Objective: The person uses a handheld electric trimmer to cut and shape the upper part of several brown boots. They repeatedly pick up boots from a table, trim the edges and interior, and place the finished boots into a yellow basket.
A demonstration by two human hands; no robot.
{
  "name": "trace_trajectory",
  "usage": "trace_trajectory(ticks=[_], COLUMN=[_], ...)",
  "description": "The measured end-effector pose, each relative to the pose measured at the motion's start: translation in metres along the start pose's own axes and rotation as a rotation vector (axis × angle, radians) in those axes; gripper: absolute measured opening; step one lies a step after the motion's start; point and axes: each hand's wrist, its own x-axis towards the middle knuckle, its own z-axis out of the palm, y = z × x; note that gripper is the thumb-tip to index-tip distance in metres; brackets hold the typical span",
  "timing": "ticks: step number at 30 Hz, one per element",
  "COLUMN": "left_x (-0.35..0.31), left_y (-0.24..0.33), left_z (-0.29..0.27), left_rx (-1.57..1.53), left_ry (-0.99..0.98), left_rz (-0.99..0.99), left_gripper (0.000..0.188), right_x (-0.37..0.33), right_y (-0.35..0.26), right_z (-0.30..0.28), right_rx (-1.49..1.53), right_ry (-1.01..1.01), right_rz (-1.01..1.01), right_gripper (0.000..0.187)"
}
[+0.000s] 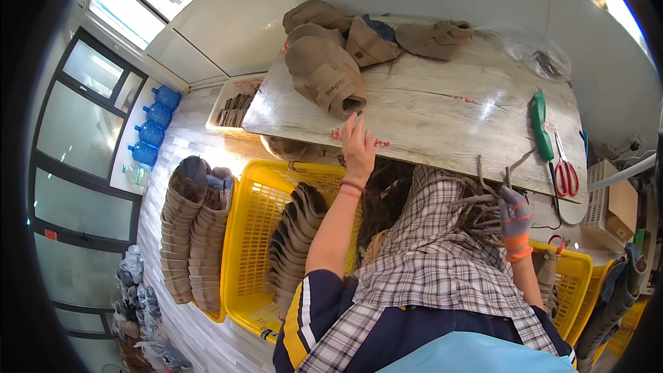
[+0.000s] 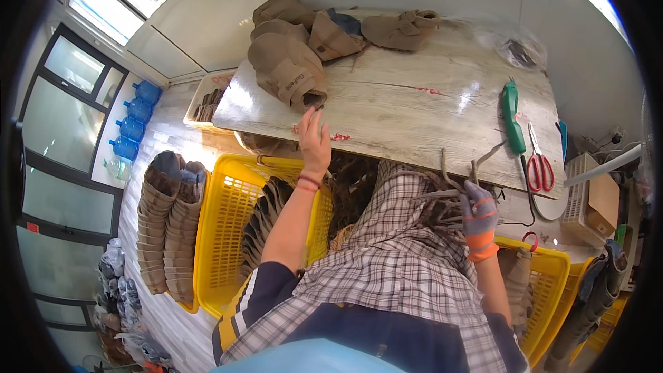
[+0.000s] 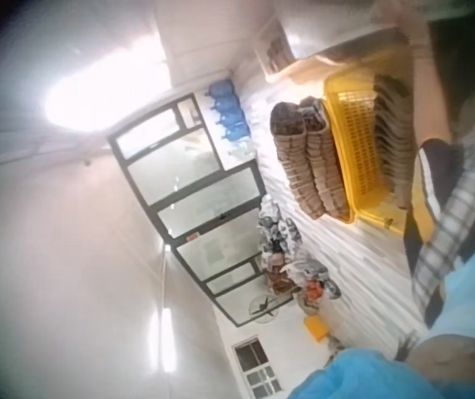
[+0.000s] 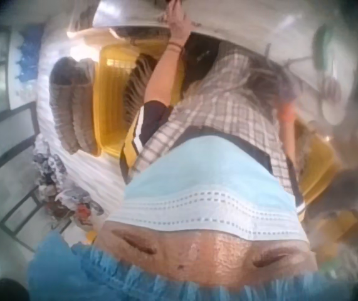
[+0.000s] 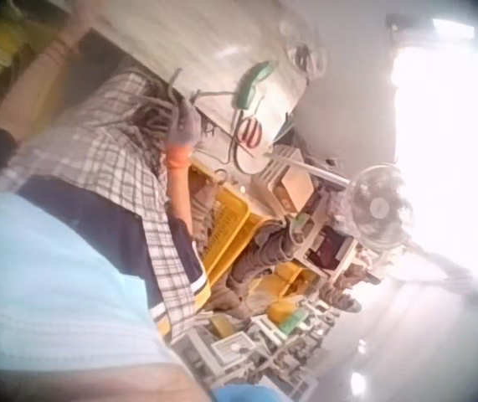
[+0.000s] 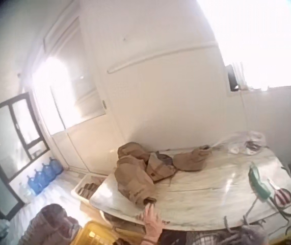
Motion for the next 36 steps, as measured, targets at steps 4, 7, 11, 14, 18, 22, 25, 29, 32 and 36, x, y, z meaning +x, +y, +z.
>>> trace_trajectory(ticks=[4, 7, 11, 14, 18, 22, 25, 29, 32, 36], left_x=[0.037, 0.059, 0.073, 0.074, 0.06, 0.051, 0.03, 0.023, 0.03, 0.043], left_y=[-0.012, -0.035, -0.044, -0.07, -0.115, -0.101, -0.069, -0.018, 0.024, 0.032], left_z=[0.047, 0.047, 0.048, 0.037, -0.014, -0.096, -0.152, -0.163, -0.154, -0.121], left_rx=[0.096, 0.212, 0.355, 0.328, 0.004, -0.727, -0.997, -0.807, -0.38, -0.291], left_ry=[0.06, -0.082, -0.081, 0.113, 0.097, 0.02, 0.062, 0.01, 0.036, 0.344], left_rz=[-0.21, -0.32, -0.405, -0.36, -0.313, -0.602, -0.695, -0.625, -0.408, 0.023], left_gripper=[0.051, 0.059, 0.068, 0.062, 0.048, 0.037, 0.039, 0.035, 0.029, 0.024], right_x=[0.048, 0.106, 0.18, 0.231, 0.261, 0.256, 0.235, 0.167, 0.144, 0.134], right_y=[-0.017, -0.028, -0.039, -0.033, -0.067, -0.11, -0.166, -0.189, -0.189, -0.172], right_z=[0.003, 0.035, 0.12, 0.218, 0.314, 0.346, 0.311, 0.273, 0.231, 0.143], right_rx=[0.116, 0.134, 0.296, 0.534, 0.663, 0.642, 0.605, 0.974, 1.001, 0.81], right_ry=[-0.027, -0.116, -0.383, -0.602, -0.692, -0.734, -1.152, -0.942, -0.739, -0.36], right_rz=[-0.017, -0.119, -0.015, 0.122, 0.139, -0.006, 0.06, -0.172, -0.12, -0.076], right_gripper=[0.026, 0.025, 0.025, 0.033, 0.059, 0.088, 0.085, 0.069, 0.065, 0.057])
